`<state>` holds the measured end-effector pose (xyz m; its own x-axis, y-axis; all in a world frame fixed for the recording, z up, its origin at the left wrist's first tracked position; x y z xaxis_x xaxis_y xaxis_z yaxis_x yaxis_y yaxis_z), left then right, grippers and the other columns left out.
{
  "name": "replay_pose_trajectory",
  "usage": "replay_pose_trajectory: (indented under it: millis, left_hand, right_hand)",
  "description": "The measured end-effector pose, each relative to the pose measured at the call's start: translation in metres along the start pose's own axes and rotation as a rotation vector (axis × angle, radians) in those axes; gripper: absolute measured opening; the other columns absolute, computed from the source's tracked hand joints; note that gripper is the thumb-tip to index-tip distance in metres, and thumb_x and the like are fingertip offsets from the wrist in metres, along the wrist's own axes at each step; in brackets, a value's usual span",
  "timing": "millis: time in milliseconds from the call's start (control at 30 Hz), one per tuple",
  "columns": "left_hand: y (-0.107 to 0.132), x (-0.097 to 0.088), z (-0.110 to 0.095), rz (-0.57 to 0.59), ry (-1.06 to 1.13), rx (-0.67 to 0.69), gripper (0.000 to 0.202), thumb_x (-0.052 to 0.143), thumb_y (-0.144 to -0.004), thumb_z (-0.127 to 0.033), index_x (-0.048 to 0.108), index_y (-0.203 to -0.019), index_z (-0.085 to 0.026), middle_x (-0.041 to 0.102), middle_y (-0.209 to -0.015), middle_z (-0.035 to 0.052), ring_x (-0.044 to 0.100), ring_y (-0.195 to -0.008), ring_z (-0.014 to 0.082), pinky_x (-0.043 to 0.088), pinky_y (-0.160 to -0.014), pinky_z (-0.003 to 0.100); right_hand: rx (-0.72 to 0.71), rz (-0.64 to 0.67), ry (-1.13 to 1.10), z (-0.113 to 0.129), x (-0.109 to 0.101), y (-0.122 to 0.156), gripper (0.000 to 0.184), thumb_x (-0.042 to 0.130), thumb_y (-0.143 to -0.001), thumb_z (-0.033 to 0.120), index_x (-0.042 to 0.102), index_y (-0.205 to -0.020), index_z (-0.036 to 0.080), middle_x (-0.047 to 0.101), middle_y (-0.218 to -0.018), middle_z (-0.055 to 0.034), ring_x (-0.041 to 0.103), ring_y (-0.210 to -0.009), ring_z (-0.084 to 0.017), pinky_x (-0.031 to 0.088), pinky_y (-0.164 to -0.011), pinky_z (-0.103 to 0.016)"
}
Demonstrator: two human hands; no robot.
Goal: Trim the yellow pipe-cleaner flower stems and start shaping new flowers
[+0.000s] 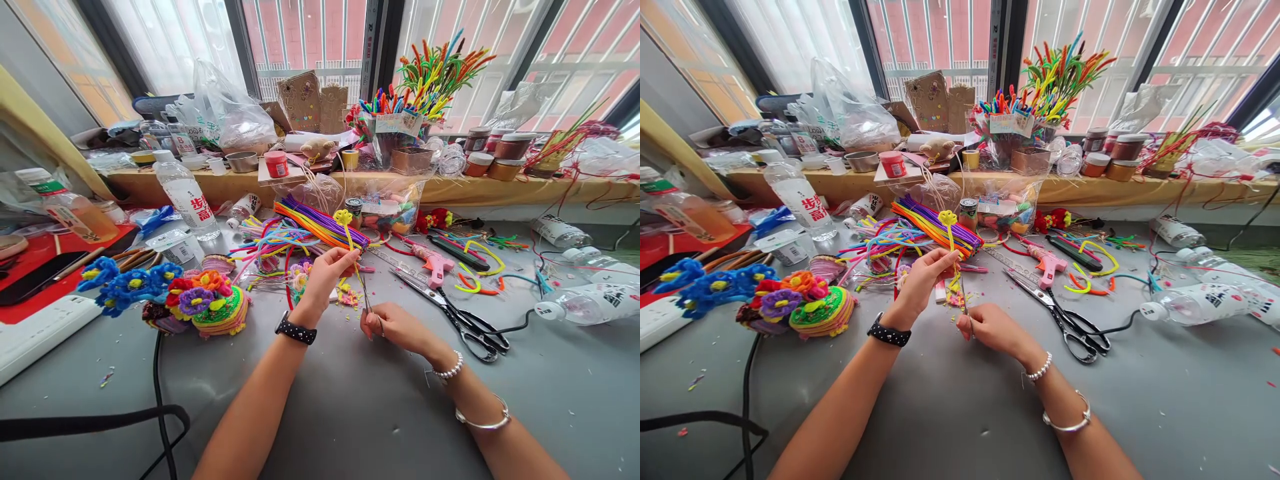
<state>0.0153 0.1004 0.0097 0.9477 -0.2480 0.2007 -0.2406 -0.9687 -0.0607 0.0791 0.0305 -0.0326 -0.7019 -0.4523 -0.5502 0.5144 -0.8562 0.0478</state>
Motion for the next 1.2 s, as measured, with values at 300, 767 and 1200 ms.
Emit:
replay_pose_trajectory:
  millis: [300,767,1200]
  left_hand:
    - [0.001,0.004,-0.003,0.034,-0.016,0.011,0.024,0.060,-0.062,-0.035,0.047,-0.055,-0.015,0.044,-0.054,-0.0050,0.040,-0.052,0.0050,0.033,-0.054,0.018]
    - [-0.001,0.004,-0.003,0.054,-0.096,0.039,0.025,0.057,-0.066,-0.034,0.045,-0.055,-0.014,0.044,-0.055,-0.0039,0.039,-0.053,0.0056,0.032,-0.053,0.018]
    - [0.000,0.010,-0.002,0.083,-0.079,0.042,0.023,0.057,-0.066,-0.032,0.046,-0.055,-0.014,0.044,-0.054,-0.0037,0.038,-0.052,0.0053,0.031,-0.051,0.018]
  right_hand:
    - [-0.070,0.064,-0.040,0.011,0.003,0.002,0.066,0.018,-0.068,0.070,0.051,-0.056,0.013,0.051,-0.056,-0.0013,0.043,-0.053,-0.011,0.032,-0.051,-0.022]
    - [-0.058,0.074,-0.058,0.003,0.006,0.001,0.066,0.020,-0.069,0.069,0.052,-0.056,0.012,0.052,-0.057,-0.0016,0.044,-0.053,-0.010,0.034,-0.052,-0.021]
    - [-0.119,0.091,-0.115,0.012,0.007,0.001,0.066,0.024,-0.067,0.070,0.052,-0.051,0.012,0.050,-0.052,-0.0011,0.041,-0.049,-0.009,0.031,-0.048,-0.020]
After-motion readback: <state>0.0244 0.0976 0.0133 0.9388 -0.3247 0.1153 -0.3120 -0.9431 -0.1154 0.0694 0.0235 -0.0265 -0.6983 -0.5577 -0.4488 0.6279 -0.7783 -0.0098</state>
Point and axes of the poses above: each hand's wrist, its own y-axis away from the middle knuckle, its own x-axis out of the palm, z = x × y, the point moved 10 cm from there along -y, towards the middle knuckle
